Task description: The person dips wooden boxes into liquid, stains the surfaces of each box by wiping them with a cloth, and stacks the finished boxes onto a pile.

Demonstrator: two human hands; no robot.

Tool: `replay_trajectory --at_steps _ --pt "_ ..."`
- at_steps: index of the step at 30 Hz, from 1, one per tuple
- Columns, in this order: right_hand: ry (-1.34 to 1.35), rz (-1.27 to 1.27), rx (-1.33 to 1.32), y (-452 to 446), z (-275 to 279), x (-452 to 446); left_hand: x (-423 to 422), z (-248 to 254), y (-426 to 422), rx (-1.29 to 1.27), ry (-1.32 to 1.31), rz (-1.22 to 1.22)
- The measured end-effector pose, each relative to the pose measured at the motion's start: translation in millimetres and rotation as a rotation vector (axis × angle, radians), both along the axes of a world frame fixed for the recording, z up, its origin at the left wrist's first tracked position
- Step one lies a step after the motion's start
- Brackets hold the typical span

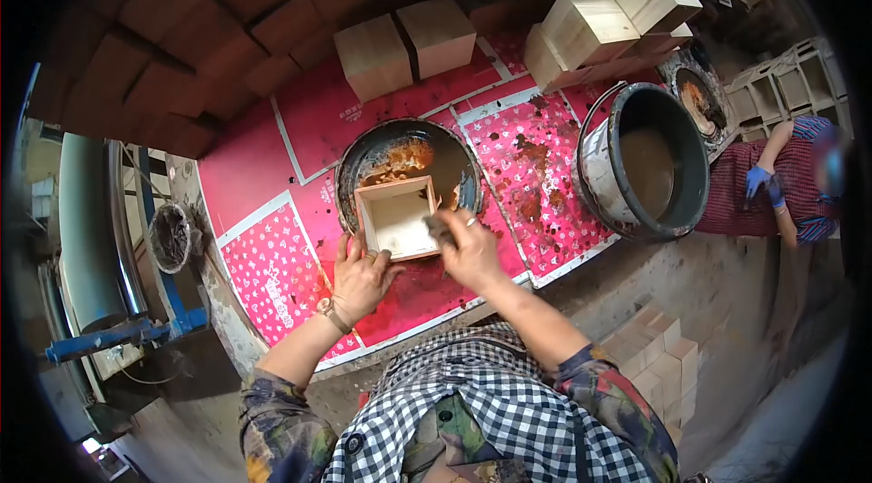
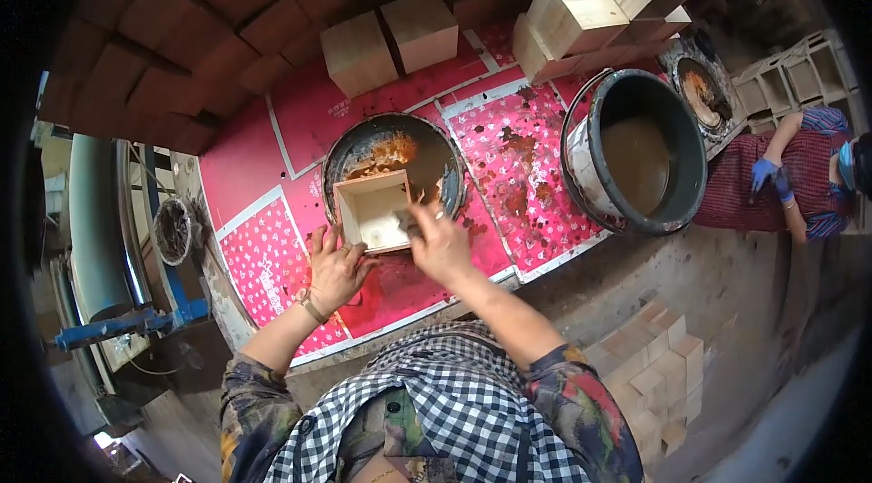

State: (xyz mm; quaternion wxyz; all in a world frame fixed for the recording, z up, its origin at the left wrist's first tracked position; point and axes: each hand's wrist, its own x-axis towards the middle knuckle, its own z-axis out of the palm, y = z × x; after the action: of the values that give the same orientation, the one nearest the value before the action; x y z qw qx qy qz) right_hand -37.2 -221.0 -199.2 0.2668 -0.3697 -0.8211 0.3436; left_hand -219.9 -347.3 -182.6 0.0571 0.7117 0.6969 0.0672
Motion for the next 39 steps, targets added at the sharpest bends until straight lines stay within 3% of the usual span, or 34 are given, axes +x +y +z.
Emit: replay_trajectory --at_steps 2,4,6,8,12,18,22,26,30,32,35,36,38,39 --pt "-0.051 0.034 0.104 35.1 21.6 -4.7 -7.7 25.8 7.0 -0.114 -0.042 -0.112" --pt "-0.153 0.264 0.169 62.6 27.1 -17.4 -40.5 43.1 25.9 -0.230 -0.007 -0.401" --pt "-0.193 0.448 0.305 80.1 12.0 -36.5 -69.8 38.8 45.2 -0.201 0.140 -0.568" --pt "-0.205 0.449 0.286 82.5 5.9 -43.4 -98.6 16.6 58.9 -0.183 0.124 -0.667" --pt "-0.211 0.318 0.157 59.1 -0.5 -20.1 -92.0 -0.5 67.2 -0.134 0.121 -0.703" --pt "-0.157 -0.072 0.010 -33.0 0.3 5.4 -51.1 -12.4 40.2 0.038 -0.255 -0.417" --pt "-0.066 0.054 0.083 -59.9 9.8 -12.8 -34.1 -12.9 33.1 0.036 -0.327 -0.279" --pt "-0.164 0.033 0.182 -30.1 7.6 5.0 -34.6 -18.0 24.1 0.023 -0.379 -0.248" --pt "-0.130 -0.401 0.186 39.7 -13.2 35.1 -27.2 -19.6 19.2 0.055 -0.328 -0.213" --pt "-0.037 -0.485 0.149 57.7 -21.7 51.9 -23.6 -21.5 18.6 0.067 -0.243 -0.228" --pt "0.219 -0.399 -0.039 51.3 -30.3 68.2 -13.0 -22.7 26.2 0.085 -0.087 -0.378" --pt "0.257 -0.438 -0.223 39.9 -31.2 69.9 -14.5 -26.5 29.1 0.055 -0.142 -0.428" --pt "0.262 -0.418 -0.028 18.8 -48.0 75.9 -16.0 -18.5 33.8 -0.001 -0.231 -0.403" --pt "0.257 -0.422 -0.152 3.6 -56.9 77.7 -18.4 -24.7 36.2 0.073 -0.351 -0.370"
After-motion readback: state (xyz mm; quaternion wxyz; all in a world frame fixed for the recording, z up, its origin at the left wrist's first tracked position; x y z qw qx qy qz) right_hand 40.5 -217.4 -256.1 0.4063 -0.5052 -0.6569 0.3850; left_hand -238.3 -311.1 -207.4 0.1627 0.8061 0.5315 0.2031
